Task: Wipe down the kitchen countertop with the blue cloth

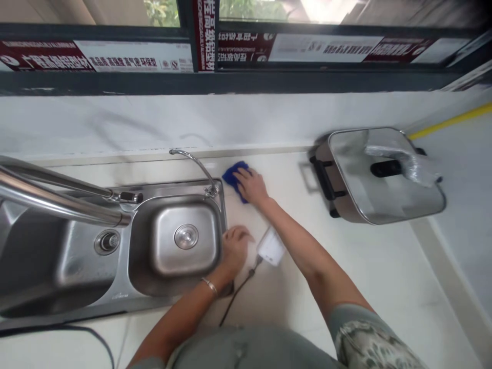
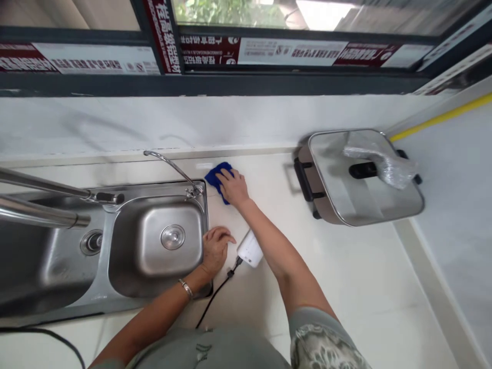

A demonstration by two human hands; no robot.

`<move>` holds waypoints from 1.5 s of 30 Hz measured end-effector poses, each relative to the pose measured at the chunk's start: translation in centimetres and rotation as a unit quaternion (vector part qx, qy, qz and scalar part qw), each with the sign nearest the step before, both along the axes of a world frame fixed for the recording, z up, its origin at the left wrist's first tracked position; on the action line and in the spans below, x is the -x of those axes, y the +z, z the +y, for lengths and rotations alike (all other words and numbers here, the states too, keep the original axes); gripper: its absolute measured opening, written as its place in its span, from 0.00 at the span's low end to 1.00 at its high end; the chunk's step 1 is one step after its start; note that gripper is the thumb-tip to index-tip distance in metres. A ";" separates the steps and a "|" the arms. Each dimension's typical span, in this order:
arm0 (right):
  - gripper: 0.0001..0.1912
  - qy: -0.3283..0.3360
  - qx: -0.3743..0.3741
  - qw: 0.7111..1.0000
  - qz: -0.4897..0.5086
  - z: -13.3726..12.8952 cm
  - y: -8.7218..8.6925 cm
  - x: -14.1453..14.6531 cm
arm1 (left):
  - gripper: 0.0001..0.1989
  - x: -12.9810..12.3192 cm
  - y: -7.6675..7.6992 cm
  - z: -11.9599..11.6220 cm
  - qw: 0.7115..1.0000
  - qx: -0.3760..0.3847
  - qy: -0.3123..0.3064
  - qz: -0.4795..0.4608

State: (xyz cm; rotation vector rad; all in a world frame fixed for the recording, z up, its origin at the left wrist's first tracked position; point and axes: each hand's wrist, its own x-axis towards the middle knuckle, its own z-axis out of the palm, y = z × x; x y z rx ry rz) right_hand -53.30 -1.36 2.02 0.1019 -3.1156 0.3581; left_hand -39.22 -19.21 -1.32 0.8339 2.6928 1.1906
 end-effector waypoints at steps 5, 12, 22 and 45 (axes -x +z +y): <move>0.25 0.138 0.044 0.989 -0.024 -0.2 0.1 -6.8 | 0.16 -0.1 -0.2 -0.1 0.999 -0.027 -0.003 0.018; 0.24 0.074 0.035 0.996 0.019 4.7 -1.3 -6.5 | 0.17 -0.3 -1.0 -0.4 0.996 -0.080 -0.029 0.008; 0.25 -0.080 -0.008 0.996 0.025 5.8 -1.6 2.5 | 0.16 -0.1 -0.3 -0.4 0.997 -0.050 -0.040 -0.052; 0.26 -0.118 -0.034 0.992 -0.034 -3.1 0.9 -4.8 | 0.16 0.2 -1.7 -0.3 0.964 -0.247 0.043 -0.087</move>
